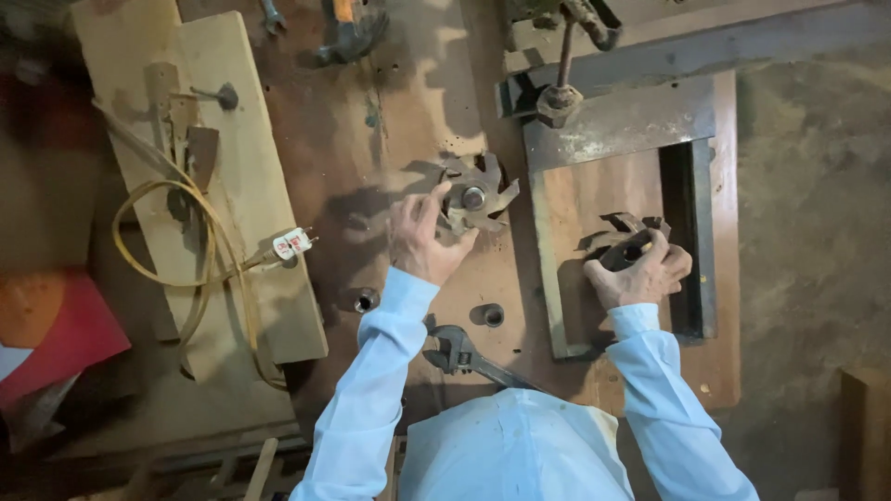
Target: Using wrenches to disassemble and reassemble a cutter head assembly on a woodworking machine.
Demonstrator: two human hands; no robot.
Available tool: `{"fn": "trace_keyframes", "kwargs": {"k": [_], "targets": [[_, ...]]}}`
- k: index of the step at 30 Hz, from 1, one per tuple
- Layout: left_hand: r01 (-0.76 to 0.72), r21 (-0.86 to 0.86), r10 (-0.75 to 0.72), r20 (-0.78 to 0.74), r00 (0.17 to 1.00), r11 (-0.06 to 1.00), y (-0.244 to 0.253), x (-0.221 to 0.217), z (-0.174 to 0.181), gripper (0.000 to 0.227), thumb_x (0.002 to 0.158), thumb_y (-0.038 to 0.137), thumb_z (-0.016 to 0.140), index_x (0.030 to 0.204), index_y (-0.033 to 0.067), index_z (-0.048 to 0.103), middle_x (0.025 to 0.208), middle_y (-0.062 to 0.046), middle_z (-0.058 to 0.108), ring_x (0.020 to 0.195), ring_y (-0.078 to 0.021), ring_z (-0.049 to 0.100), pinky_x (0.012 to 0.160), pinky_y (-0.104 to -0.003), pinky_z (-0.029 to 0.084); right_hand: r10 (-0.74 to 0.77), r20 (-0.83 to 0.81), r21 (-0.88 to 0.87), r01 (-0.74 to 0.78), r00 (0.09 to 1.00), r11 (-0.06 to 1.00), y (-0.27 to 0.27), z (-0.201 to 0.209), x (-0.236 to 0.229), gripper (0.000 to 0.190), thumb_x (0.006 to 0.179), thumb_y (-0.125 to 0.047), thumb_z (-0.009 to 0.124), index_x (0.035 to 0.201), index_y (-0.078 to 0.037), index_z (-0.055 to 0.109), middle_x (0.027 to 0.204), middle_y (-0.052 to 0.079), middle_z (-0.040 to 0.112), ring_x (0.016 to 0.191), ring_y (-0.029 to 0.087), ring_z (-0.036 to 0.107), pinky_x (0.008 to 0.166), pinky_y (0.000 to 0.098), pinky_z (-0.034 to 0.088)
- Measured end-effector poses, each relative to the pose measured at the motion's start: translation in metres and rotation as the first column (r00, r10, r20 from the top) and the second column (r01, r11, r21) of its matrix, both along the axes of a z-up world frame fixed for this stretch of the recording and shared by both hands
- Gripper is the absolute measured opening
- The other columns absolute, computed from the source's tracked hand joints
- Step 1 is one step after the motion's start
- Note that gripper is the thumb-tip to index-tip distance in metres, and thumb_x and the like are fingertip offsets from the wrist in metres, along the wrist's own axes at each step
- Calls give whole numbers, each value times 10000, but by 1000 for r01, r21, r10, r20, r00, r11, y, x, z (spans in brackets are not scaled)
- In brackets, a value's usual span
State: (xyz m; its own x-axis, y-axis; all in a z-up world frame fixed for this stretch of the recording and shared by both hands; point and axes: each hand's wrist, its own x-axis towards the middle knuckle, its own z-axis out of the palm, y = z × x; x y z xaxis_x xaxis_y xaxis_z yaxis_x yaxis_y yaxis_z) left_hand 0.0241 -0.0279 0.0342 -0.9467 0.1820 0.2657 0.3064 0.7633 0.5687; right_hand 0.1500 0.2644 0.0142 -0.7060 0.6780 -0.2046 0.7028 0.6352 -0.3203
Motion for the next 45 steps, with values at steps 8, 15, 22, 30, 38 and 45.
{"fn": "trace_keyframes", "kwargs": {"k": [8, 15, 22, 30, 38, 45], "targets": [[-68, 214, 72, -8, 997, 974, -37, 67, -5, 621, 804, 362, 815, 1345, 95, 664, 975, -87, 711, 899, -252, 684, 884, -401, 523, 65, -307, -85, -96, 950, 992, -8, 43, 7, 919, 505, -38, 862, 1349, -4, 500, 1274, 257, 340, 1192, 525, 432, 964, 518, 549], [-145, 624, 21, 203, 979, 768, -6, 76, 76, 357, 916, 286, 741, 1195, 65, 760, 941, -92, 749, 755, -182, 708, 635, -256, 601, 394, -632, 2, -507, 667, 862, -73, 142, -48, 1012, 460, 38, 802, 1408, 66, 449, 1266, 265, 374, 1221, 513, 437, 954, 518, 529], [-204, 739, -79, 329, 941, 642, -6, 54, 111, 321, 982, 168, 676, 1180, -84, 699, 984, -199, 723, 947, -213, 646, 818, -224, 552, 570, -753, 141, -766, 327, 627, -132, 158, -118, 1119, 509, -363, 971, 1442, -8, 464, 1209, 253, 474, 1217, 524, 446, 1017, 618, 464], [-382, 777, -8, 445, 896, 500, -11, 27, 63, 302, 904, 201, 809, 1100, -23, 760, 942, -215, 773, 946, -319, 760, 763, -386, 639, 668, -648, 125, -813, 367, 568, -137, 133, -143, 1128, 447, -194, 898, 1470, -42, 448, 1225, 239, 468, 1268, 530, 434, 1008, 629, 466], [-475, 775, -129, 568, 813, 417, -13, 23, 49, 231, 912, 138, 768, 1090, -10, 765, 823, -205, 771, 753, -259, 775, 613, -368, 670, 671, -635, 118, -810, 383, 574, -135, 116, -144, 1133, 483, -251, 914, 1489, -42, 437, 1183, 235, 466, 1226, 520, 442, 1017, 659, 445], [-611, 756, -174, 651, 739, 235, -8, 24, 49, 243, 941, 107, 734, 1085, -89, 726, 860, -288, 747, 753, -351, 765, 635, -485, 672, 666, -592, 35, -811, 454, 584, -133, 105, -140, 1207, 475, -262, 930, 1530, -50, 385, 1223, 251, 473, 1268, 546, 427, 984, 692, 451]]}}
